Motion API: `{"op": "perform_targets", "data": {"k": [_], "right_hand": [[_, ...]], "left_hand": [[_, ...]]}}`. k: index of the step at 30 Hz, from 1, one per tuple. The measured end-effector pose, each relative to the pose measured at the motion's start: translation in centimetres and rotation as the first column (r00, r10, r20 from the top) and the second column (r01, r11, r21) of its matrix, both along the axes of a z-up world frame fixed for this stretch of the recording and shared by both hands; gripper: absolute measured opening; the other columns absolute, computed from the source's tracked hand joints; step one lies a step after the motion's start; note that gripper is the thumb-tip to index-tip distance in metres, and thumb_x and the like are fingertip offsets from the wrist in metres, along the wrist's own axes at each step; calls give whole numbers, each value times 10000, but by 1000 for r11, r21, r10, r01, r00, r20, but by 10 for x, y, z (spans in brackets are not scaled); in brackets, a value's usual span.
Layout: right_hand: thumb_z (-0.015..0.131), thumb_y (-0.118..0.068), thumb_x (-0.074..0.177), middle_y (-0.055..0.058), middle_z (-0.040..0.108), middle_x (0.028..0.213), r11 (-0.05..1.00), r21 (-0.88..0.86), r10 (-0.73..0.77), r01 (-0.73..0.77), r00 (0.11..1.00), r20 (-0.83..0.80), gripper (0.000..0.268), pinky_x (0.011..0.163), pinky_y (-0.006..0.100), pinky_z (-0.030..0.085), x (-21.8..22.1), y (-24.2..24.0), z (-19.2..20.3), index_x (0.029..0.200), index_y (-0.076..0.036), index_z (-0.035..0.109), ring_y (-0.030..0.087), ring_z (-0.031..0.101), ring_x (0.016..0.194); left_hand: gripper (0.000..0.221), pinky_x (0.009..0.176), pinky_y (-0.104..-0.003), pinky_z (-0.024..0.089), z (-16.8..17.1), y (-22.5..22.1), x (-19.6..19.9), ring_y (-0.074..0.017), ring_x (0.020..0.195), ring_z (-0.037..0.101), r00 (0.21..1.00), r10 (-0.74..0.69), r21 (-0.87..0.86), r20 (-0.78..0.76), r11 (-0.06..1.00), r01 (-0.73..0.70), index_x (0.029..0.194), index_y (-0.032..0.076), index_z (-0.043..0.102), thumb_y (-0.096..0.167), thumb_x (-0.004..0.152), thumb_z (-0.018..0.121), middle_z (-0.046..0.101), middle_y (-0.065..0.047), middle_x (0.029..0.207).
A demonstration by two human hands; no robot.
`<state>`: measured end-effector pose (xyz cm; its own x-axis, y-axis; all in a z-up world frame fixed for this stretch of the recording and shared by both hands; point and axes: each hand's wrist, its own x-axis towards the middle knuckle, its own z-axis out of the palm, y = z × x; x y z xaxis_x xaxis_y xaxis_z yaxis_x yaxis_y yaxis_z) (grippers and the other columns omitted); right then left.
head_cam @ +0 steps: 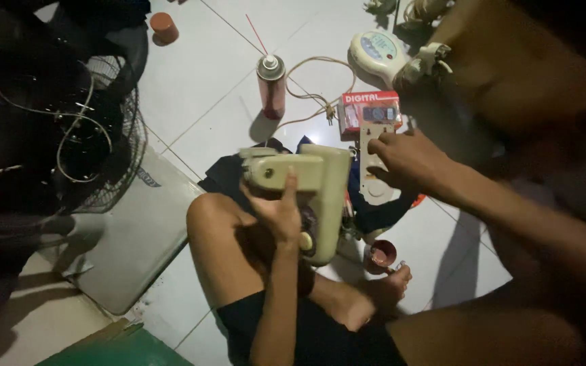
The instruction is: Disassembling a fan base and applying lubricant to the internal mechanism using a screwdriver and spray can.
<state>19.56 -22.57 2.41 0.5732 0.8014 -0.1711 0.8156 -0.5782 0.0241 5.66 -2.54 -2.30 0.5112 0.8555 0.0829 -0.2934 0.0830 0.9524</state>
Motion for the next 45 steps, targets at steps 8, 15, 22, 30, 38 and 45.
{"op": "perform_targets", "data": {"k": [8, 15, 22, 30, 38, 45], "right_hand": [[524, -414, 912, 47, 785, 1158, 433, -608, -890, 666, 420, -175, 437, 882, 418, 531, 8, 48, -248, 1227, -199, 736, 222, 738, 1099], [773, -518, 780, 333, 694, 1048, 894, -192, -442, 405, 729, -523, 715, 907, 668, 540, 5, -5, -337, 1136, 53, 533, 547, 690, 1028], [680, -95, 886, 383, 609, 1185, 835, 218, -150, 505, 590, -794, 641, 955, 675, 499, -3, -20, -199, 1425, -48, 337, 562, 610, 1128], [632, -229, 963, 194, 738, 1027, 797, 306, -129, 520, 642, -756, 604, 859, 502, 622, -11, -2, 4, 1522, -216, 404, 371, 742, 1015], [636, -166, 852, 166, 705, 969, 978, 189, 15, 90, 870, -493, 488, 649, 592, 625, -85, -12, 86, 1323, -151, 510, 451, 728, 807], [548, -173, 871, 79, 674, 970, 990, 127, -4, 66, 898, -439, 638, 670, 577, 622, -91, -7, 77, 1495, -215, 427, 405, 737, 747]], "left_hand": [[733, 1211, -483, 322, 5, 22, -15, -206, 1344, 455, 995, 104, -33, 0, 994, -104, 1423, -1, 454, 90, 827, 872, 514, -162, 1411], [775, 1180, -445, 361, -45, 23, -22, -214, 1300, 523, 988, 99, -23, -117, 995, -102, 1372, 43, 524, 110, 725, 945, 573, -161, 1342], [822, 1206, -495, 251, -9, 18, -20, -301, 1384, 391, 990, 28, -73, -135, 997, -38, 1403, -52, 449, 142, 755, 915, 474, -262, 1424], [736, 1061, -445, 439, -7, 2, -14, -239, 1117, 608, 986, 35, -8, -162, 999, -37, 1289, 22, 586, 118, 663, 961, 641, -176, 1149], [638, 948, -443, 534, -20, -31, -11, -242, 1019, 660, 984, -132, 92, -117, 985, 143, 1238, 31, 634, 5, 658, 899, 668, -161, 1042], [604, 896, -440, 558, -23, -38, -13, -260, 964, 671, 986, -118, 121, -116, 984, 132, 1208, 13, 632, -30, 662, 886, 668, -188, 1013]]}}
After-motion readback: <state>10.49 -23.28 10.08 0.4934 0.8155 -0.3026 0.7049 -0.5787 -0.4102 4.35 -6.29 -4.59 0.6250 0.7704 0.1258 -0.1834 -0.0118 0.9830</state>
